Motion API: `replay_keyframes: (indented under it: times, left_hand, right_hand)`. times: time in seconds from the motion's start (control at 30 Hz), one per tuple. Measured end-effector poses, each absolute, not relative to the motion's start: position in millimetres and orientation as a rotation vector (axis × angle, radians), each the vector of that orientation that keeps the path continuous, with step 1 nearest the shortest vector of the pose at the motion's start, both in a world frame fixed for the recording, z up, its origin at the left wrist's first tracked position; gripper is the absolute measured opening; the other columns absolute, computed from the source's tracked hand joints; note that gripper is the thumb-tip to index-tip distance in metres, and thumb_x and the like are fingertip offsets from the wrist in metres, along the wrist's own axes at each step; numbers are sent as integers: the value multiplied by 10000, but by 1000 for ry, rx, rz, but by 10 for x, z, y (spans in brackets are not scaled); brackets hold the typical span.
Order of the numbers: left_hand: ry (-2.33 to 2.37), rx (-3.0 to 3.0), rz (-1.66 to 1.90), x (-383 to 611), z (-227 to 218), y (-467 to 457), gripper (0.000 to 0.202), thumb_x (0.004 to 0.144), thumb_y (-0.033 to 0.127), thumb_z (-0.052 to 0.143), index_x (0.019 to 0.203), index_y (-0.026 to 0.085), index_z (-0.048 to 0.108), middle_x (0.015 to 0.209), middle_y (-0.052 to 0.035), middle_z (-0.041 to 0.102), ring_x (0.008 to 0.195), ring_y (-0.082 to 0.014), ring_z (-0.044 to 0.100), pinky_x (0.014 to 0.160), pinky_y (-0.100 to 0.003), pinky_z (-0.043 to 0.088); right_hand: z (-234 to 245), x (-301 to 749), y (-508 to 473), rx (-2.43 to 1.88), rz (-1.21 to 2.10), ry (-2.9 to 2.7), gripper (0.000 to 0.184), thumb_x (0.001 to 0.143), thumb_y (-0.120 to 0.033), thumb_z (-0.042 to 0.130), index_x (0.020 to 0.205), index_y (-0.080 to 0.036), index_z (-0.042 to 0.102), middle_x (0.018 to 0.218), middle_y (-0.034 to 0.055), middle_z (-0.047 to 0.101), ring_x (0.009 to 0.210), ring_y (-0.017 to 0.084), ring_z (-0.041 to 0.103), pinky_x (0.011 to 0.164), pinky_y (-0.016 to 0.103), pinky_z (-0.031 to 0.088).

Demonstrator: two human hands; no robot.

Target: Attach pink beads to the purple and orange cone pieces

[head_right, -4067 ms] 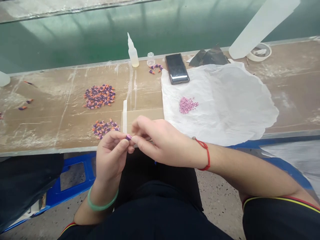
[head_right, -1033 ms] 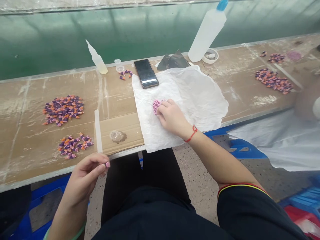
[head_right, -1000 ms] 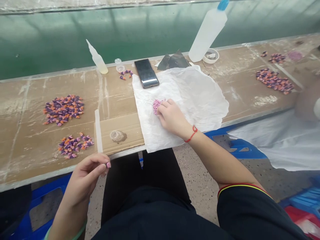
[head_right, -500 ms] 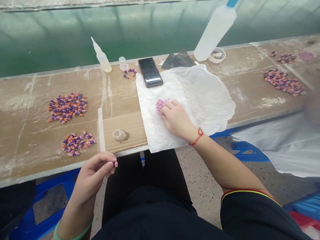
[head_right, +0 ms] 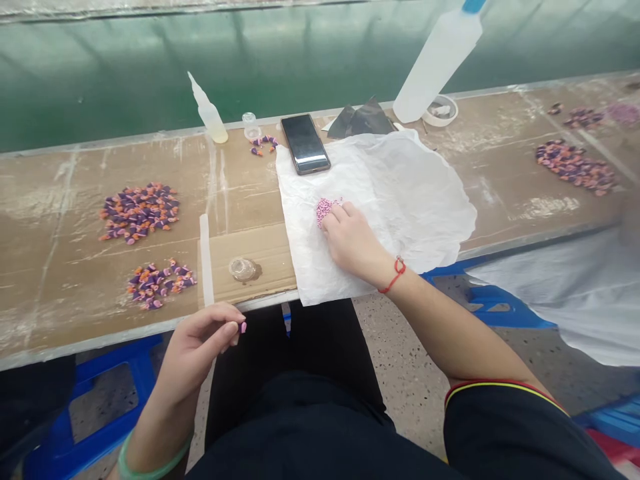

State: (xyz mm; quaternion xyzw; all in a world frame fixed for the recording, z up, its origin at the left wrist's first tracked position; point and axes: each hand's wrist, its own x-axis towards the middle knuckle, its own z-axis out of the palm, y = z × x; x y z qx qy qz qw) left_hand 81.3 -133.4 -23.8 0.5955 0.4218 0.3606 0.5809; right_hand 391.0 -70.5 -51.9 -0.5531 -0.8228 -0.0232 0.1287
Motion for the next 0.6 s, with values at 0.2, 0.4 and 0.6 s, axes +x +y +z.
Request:
replay_keyframes:
  times: [0.2,0.4,0.6]
  left_hand:
    - [970,1583,901,1180,-104,-1244,129,882,168,658,796,161,753,702,-30,712,558,-99,611,527,-175,482]
    - [923,1527,901,1532,-86,-1112,144,874,213,651,782,133,729,716,-52,711,617,-124,630,555,-196,495]
    - [896,1456,859,1536,-96,-1111,188,871,263,632,751,133,692,685,-55,683,577,-118,573,513,-210,451]
  right_hand:
    - [-261,3729,-983,-1280,71,-2314,162,964,-90,430,870,-214,473,891,94,579,869,262,494,836,435,453]
    - [82,3452,-1208,-1019,185,-2348,169,971,-54,436,906,-209,456,906,86,560,855,241,466,761,386,448]
    - [111,3408,-1244,-988,185,-2397,182,966,-38,428,903,-198,485,905,96,567,862,247,470,762,396,465]
